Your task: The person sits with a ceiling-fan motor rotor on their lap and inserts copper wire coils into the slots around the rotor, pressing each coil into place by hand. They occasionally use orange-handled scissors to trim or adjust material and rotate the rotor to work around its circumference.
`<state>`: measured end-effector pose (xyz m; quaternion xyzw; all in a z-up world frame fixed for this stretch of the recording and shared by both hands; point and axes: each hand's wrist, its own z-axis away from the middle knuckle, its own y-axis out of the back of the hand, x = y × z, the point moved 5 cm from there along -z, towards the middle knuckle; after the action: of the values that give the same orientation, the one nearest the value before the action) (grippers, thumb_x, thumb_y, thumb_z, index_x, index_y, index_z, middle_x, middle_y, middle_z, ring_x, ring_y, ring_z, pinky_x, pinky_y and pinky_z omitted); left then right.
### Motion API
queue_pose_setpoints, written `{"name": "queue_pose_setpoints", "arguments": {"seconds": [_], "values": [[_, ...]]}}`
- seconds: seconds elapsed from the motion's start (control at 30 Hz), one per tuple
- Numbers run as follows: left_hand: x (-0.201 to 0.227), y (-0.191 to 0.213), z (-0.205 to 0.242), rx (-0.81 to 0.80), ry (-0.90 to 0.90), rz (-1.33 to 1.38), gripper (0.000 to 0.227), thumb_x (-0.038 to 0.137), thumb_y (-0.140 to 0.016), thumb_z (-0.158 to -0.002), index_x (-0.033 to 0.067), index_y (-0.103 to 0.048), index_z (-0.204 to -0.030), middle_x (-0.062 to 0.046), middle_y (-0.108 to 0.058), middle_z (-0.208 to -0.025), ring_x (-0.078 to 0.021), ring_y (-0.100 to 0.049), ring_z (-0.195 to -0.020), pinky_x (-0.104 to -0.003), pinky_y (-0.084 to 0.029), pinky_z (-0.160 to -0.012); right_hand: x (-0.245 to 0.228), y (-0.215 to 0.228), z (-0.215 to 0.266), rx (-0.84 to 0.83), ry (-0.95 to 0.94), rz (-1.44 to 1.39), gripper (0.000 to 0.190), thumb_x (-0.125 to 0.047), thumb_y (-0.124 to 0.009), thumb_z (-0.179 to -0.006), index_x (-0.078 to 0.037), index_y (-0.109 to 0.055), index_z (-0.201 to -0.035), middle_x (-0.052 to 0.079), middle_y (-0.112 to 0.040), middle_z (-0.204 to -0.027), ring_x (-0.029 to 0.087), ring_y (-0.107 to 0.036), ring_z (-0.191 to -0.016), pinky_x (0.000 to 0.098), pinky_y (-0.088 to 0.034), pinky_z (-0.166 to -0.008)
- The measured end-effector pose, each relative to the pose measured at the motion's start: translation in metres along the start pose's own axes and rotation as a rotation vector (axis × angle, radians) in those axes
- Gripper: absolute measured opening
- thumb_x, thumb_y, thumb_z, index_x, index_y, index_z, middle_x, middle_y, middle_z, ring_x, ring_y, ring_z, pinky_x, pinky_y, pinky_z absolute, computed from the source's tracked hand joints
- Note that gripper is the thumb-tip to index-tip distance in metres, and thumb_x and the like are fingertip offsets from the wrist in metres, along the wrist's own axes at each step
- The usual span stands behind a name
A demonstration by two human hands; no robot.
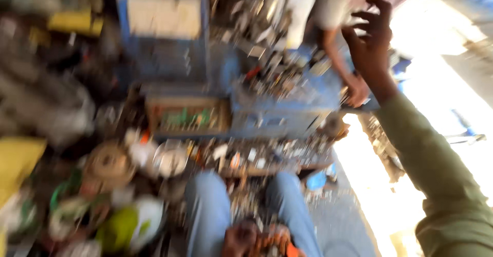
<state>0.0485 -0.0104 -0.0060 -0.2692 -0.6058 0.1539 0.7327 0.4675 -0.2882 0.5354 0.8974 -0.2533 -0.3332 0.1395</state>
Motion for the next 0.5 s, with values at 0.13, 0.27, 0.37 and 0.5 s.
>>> {"name": "queue_pose_setpoints", "arguments": {"seconds": [0.13,0.27,0.37,0.5], "values": [[0.123,-0.062,0.005,0.157,0.041,0.013,0.024,0.015,-0.086,-0.076,0.0047,-0.073,-0.093,0.001,-0.071,-0.086,-0.0096,-0.065,-0.079,-0.027,-0.053,-0.071,-0.088,-0.045,0.133,-0.319,0.042,0.091,0.022,-0.006,-0.08,-0.098,-0.002,-0.066,-0.115,0.012,-0.072,-0.103,0.017,-0.072,-0.085,0.0305,-0.056,-0.071],[0.132,-0.072,0.018,0.147,0.085,0.024,0.026,0.02,-0.087,-0.079,0.0038,-0.074,-0.096,-0.002,-0.072,-0.087,-0.0117,-0.065,-0.076,-0.029,-0.052,-0.067,-0.059,-0.108,0.265,-0.541,-0.203,0.084,0.013,-0.008,-0.076,-0.092,-0.002,-0.072,-0.102,0.011,-0.073,-0.088,0.022,-0.07,-0.07,0.0336,-0.055,-0.062],[0.142,-0.074,0.014,0.06,-0.008,0.104,0.027,0.019,-0.088,-0.081,0.0025,-0.074,-0.096,-0.007,-0.077,-0.094,-0.0154,-0.072,-0.09,-0.031,-0.057,-0.084,0.004,-0.168,0.347,-0.593,-0.186,0.123,0.013,-0.015,-0.076,-0.088,-0.006,-0.075,-0.098,0.016,-0.073,-0.088,0.034,-0.07,-0.074,0.0437,-0.055,-0.067],[0.145,-0.069,0.013,0.073,-0.002,0.054,0.029,0.02,-0.09,-0.083,0.0017,-0.074,-0.099,-0.008,-0.076,-0.099,-0.0153,-0.071,-0.093,-0.029,-0.056,-0.087,0.055,-0.222,0.373,-0.601,-0.323,0.102,0.019,-0.016,-0.069,-0.088,-0.01,-0.077,-0.104,0.017,-0.074,-0.091,0.036,-0.071,-0.08,0.0463,-0.057,-0.073]]}}
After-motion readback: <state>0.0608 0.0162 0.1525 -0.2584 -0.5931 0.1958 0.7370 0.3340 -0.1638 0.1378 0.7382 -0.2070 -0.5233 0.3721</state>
